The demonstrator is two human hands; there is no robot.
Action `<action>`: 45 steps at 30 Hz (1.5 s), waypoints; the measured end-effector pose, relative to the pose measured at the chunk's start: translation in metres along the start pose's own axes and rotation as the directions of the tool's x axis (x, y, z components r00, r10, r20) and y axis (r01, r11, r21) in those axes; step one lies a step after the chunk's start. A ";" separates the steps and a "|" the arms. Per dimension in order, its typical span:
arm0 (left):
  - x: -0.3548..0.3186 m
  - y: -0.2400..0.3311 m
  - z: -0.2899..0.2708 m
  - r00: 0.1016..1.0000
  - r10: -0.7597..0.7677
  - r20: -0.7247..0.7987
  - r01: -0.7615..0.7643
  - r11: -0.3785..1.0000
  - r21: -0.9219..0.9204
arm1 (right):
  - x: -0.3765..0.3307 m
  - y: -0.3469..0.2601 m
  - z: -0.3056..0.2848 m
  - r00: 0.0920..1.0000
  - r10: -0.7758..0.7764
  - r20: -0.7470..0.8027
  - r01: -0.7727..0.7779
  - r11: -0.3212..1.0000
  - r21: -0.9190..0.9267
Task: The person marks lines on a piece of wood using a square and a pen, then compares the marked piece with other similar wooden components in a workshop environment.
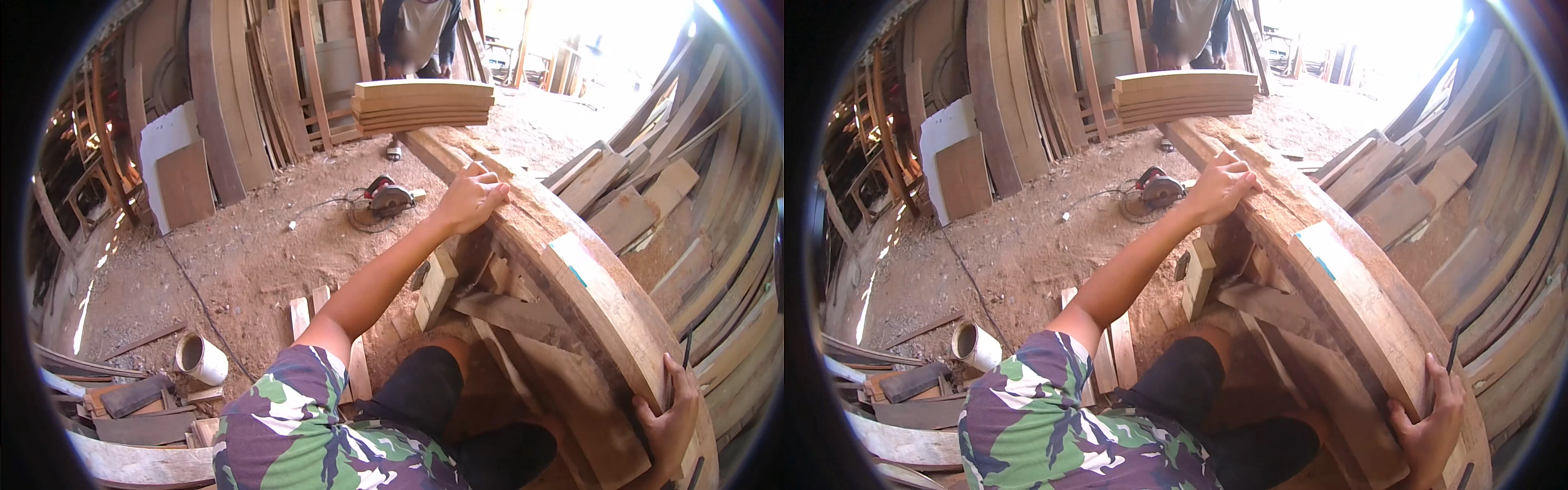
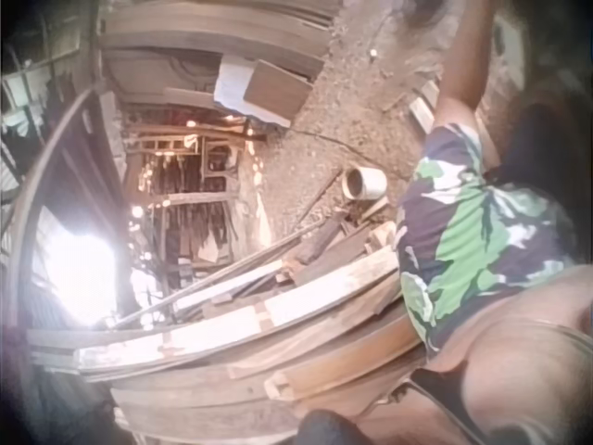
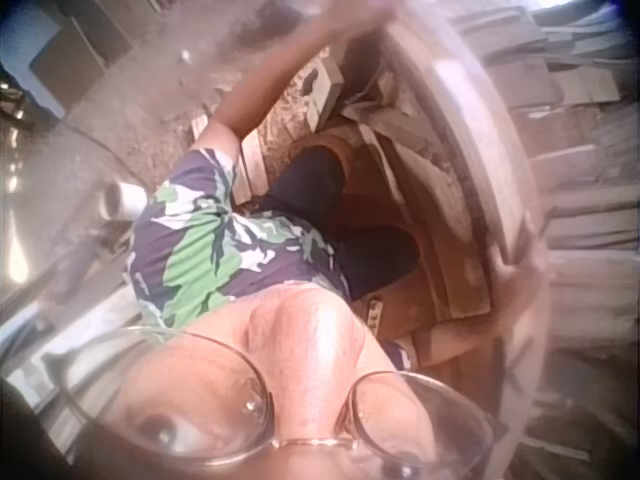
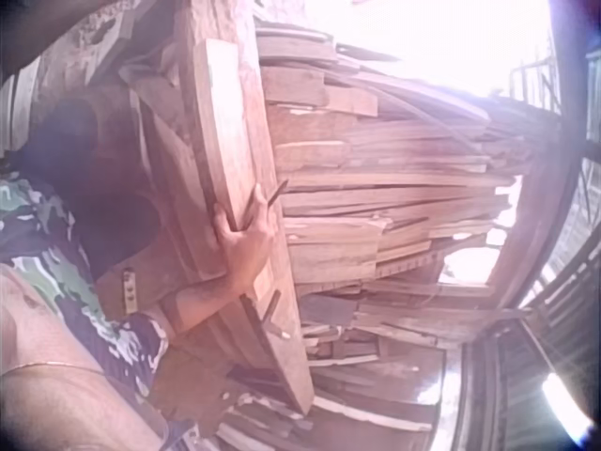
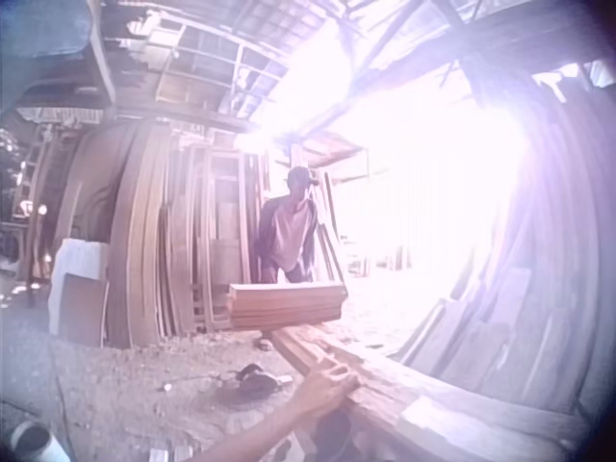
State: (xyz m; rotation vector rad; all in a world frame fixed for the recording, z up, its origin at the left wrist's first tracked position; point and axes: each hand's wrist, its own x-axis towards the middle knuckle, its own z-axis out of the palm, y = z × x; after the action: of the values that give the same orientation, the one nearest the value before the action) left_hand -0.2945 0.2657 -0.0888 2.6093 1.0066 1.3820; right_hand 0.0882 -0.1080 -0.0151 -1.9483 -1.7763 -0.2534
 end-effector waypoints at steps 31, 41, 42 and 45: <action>-0.040 0.012 -0.006 0.987 0.116 -0.112 -0.089 0.971 0.221 | -0.001 -0.002 -0.001 0.999 -0.041 -0.024 0.039 0.997 -0.068; -0.058 0.014 -0.010 0.999 0.028 -0.047 -0.015 0.968 0.250 | -0.001 -0.003 -0.002 0.999 -0.031 -0.015 0.031 0.999 -0.021; -0.062 0.012 -0.009 0.999 0.023 -0.026 -0.015 0.962 0.272 | -0.001 -0.004 -0.002 1.000 -0.024 -0.014 0.024 0.999 -0.030; -0.101 0.011 0.010 0.994 -0.002 -0.105 0.035 0.951 0.308 | -0.004 -0.005 -0.003 1.000 -0.004 -0.008 0.004 0.998 -0.059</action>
State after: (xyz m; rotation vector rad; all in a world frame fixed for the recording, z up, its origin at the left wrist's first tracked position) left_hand -0.3215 0.2037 -0.1659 2.7526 1.3609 1.4766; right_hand 0.0838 -0.1128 -0.0127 -1.9817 -1.7866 -0.3189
